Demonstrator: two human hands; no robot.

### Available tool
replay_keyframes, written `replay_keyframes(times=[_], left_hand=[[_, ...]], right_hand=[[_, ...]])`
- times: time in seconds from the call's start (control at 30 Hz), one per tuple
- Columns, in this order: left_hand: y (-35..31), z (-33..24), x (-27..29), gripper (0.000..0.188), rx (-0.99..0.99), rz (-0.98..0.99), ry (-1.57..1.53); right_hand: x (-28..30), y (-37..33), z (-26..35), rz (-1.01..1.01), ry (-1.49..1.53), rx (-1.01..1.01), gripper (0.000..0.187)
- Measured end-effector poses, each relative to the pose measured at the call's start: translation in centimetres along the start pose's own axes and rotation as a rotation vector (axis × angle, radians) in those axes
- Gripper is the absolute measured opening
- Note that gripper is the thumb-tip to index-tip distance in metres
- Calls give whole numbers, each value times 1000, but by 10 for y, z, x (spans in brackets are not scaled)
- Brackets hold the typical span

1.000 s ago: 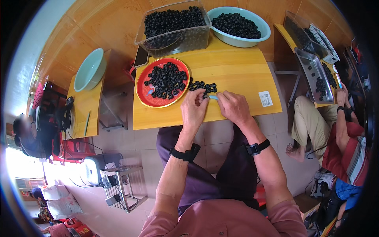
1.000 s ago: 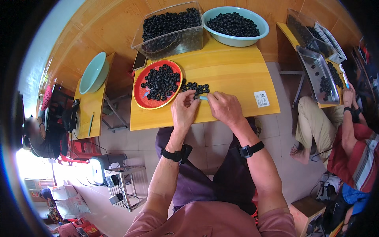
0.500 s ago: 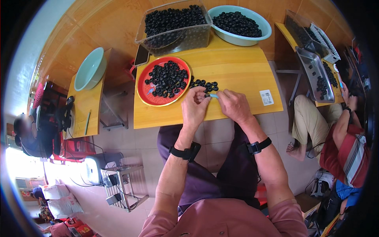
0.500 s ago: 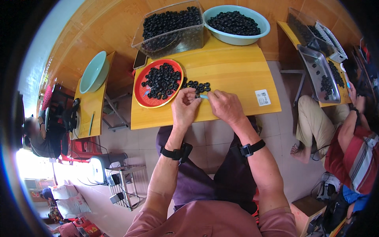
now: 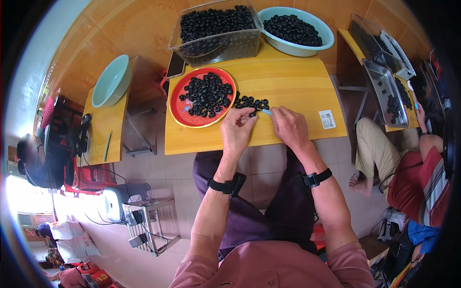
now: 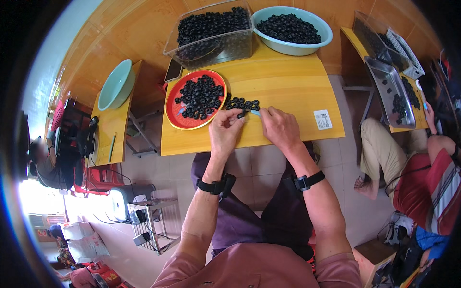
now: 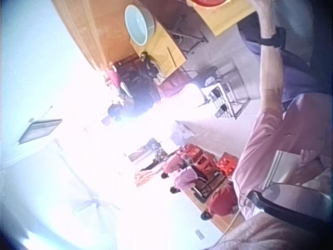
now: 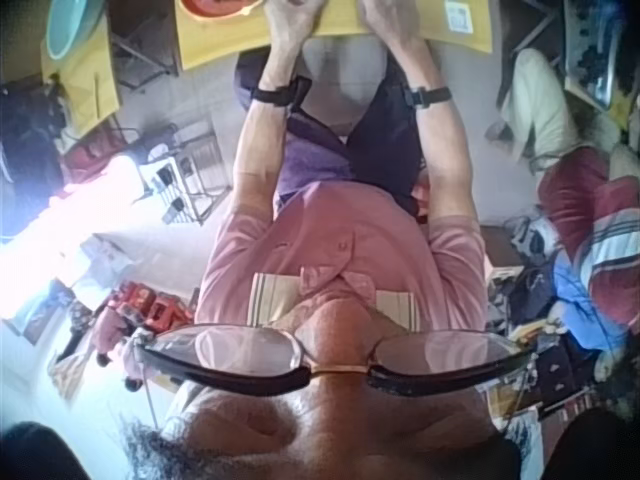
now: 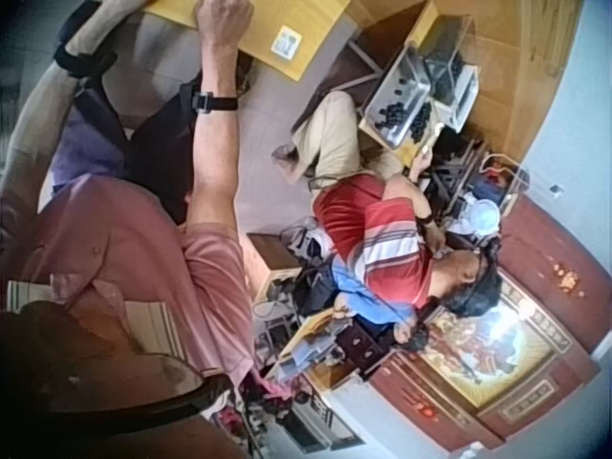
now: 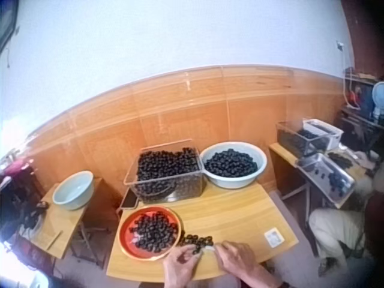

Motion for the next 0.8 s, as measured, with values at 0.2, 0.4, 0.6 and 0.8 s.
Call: replay_keyframes(times=[0.2, 0.4, 0.6, 0.8], left_hand=[[-2, -6, 6, 18, -62, -73, 68], [13, -36, 51, 24, -313, -209, 398], [27, -48, 48, 30, -408, -213, 634], [16, -29, -3, 30, -320, 47, 581]], right_hand=[[-2, 0, -2, -32, 11, -25, 7], [-1, -1, -4, -53, 3, -65, 9], [-1, -1, -7, -65, 0, -70, 7], [-1, 0, -3, -57, 26, -95, 7]])
Point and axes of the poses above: each hand's wrist, its own y-axis towards the middle knuckle, its own x-axis out of the back of the hand, z = x × y, the point moved 3 cm from there along y, towards the middle knuckle, and after that the axes turned 5 degrees about y, right-handed, at the moved point
